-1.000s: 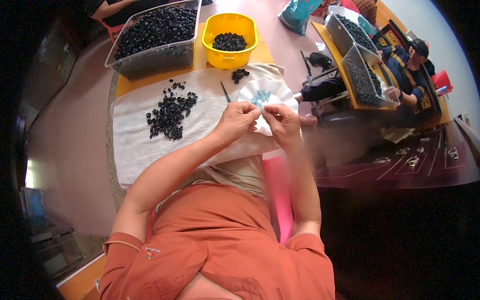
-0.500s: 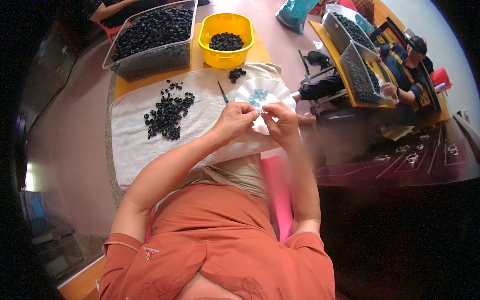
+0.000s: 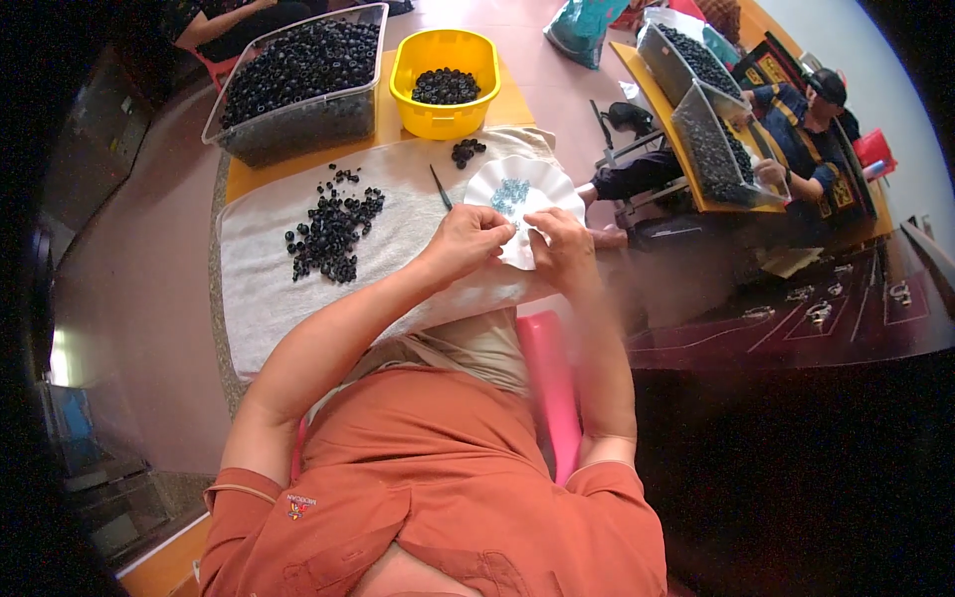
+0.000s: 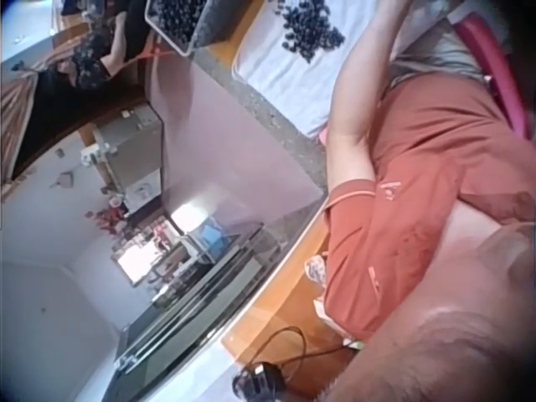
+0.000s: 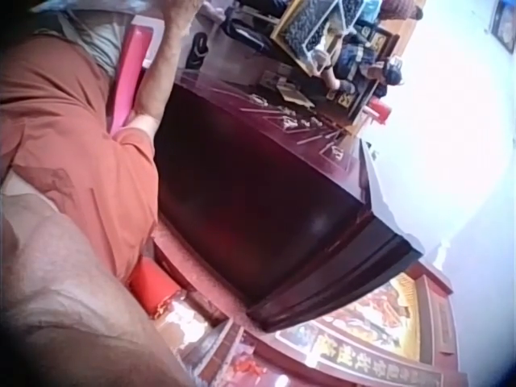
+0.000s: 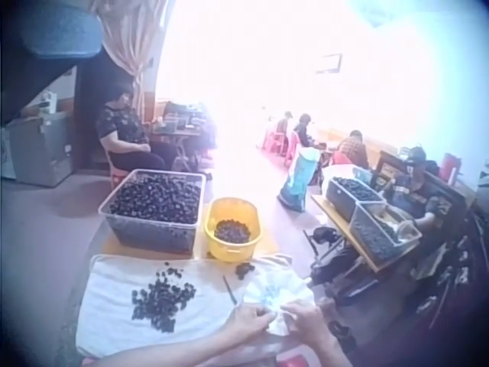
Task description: The recorder is picking small black parts from a pile on a white cloth and placing them into a plastic bag at a manual workstation.
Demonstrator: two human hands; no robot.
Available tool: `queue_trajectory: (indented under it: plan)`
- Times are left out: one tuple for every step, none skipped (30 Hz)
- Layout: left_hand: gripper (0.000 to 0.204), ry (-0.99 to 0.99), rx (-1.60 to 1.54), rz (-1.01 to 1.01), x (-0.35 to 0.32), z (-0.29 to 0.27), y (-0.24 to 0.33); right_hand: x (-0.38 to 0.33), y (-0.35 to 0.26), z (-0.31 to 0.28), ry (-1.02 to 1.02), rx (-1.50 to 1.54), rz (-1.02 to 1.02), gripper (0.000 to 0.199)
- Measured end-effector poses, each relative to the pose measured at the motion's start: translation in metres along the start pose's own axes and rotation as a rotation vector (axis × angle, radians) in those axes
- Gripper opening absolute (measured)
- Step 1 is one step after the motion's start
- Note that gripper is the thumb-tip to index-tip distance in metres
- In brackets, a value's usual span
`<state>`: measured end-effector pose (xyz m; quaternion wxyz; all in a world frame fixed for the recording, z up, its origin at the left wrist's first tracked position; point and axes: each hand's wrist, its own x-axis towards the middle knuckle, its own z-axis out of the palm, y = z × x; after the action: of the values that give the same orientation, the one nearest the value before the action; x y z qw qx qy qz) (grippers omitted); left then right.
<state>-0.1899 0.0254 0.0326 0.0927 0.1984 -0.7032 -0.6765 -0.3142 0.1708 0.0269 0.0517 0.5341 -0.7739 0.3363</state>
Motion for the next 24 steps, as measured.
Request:
queue_trajectory:
  plan:
    - [0.023,0.002,-0.005,-0.007,0.0,0.0,0.0,0.0,0.002,-0.001,0.002,0.134,-0.012,0.022]
    - [0.023,0.004,-0.009,-0.014,0.001,0.0,0.0,0.001,0.001,-0.002,0.003,0.269,-0.026,0.023]
    - [0.023,0.004,-0.009,-0.013,0.001,0.001,-0.001,0.001,-0.001,-0.003,0.003,0.268,-0.025,0.023]
    - [0.023,0.002,-0.031,-0.002,0.001,0.0,-0.002,0.002,-0.004,-0.005,-0.02,0.361,-0.013,0.021]
    - [0.023,0.002,-0.052,0.01,0.0,0.0,-0.004,0.003,-0.008,-0.006,-0.044,0.454,-0.001,0.02]
    - [0.023,0.003,-0.052,0.01,0.0,0.0,-0.006,0.004,-0.011,-0.006,-0.044,0.454,-0.003,0.02]
    - [0.022,-0.011,-0.104,0.021,0.0,0.0,-0.008,0.005,-0.014,-0.005,-0.07,0.464,0.033,0.019]
    - [0.021,-0.029,-0.156,0.032,-0.001,0.001,-0.007,0.005,-0.015,-0.006,-0.095,0.473,0.072,0.019]
    - [0.021,-0.03,-0.156,0.033,-0.002,0.001,-0.007,0.004,-0.014,-0.005,-0.094,0.472,0.072,0.019]
    - [0.02,-0.044,-0.19,0.017,-0.003,0.001,-0.006,0.002,-0.011,-0.003,-0.115,0.523,0.121,0.018]
    - [0.019,-0.056,-0.225,0.001,-0.004,0.001,-0.006,0.002,-0.009,-0.002,-0.137,0.575,0.169,0.018]
    - [0.019,-0.055,-0.225,0.002,-0.005,0.001,-0.005,0.002,-0.009,0.0,-0.138,0.575,0.168,0.018]
    - [0.02,-0.047,-0.258,0.007,-0.006,0.001,-0.005,0.001,-0.009,0.002,-0.132,0.569,0.189,0.017]
    - [0.02,-0.039,-0.292,0.011,-0.007,0.001,-0.004,0.001,-0.009,0.003,-0.127,0.563,0.211,0.016]
    - [0.02,-0.039,-0.293,0.011,-0.007,0.001,-0.003,0.001,-0.009,0.004,-0.128,0.562,0.211,0.016]
    - [0.02,-0.045,-0.294,0.012,-0.008,0.001,-0.003,0.0,-0.009,0.004,-0.118,0.577,0.216,0.016]
    - [0.019,-0.051,-0.294,0.013,-0.008,0.0,-0.003,0.0,-0.009,0.005,-0.108,0.592,0.221,0.016]
    - [0.019,-0.049,-0.295,0.014,-0.008,-0.001,-0.003,0.0,-0.01,0.005,-0.109,0.592,0.22,0.016]
    - [0.02,-0.071,-0.306,0.002,-0.008,-0.002,-0.004,0.0,-0.01,0.005,-0.105,0.668,0.249,0.016]
    - [0.021,-0.094,-0.316,-0.009,-0.008,-0.002,-0.003,-0.001,-0.01,0.004,-0.1,0.744,0.279,0.017]
    - [0.021,-0.095,-0.317,-0.009,-0.008,-0.002,-0.002,-0.001,-0.007,0.004,-0.099,0.743,0.279,0.017]
    - [0.021,-0.098,-0.319,-0.013,-0.008,-0.001,-0.001,-0.002,-0.003,0.004,-0.092,0.801,0.277,0.015]
    - [0.021,-0.1,-0.32,-0.017,-0.009,-0.001,0.001,-0.002,-0.002,0.004,-0.085,0.859,0.275,0.014]
    - [0.021,-0.101,-0.32,-0.017,-0.009,-0.002,0.003,-0.002,-0.002,0.004,-0.085,0.859,0.275,0.014]
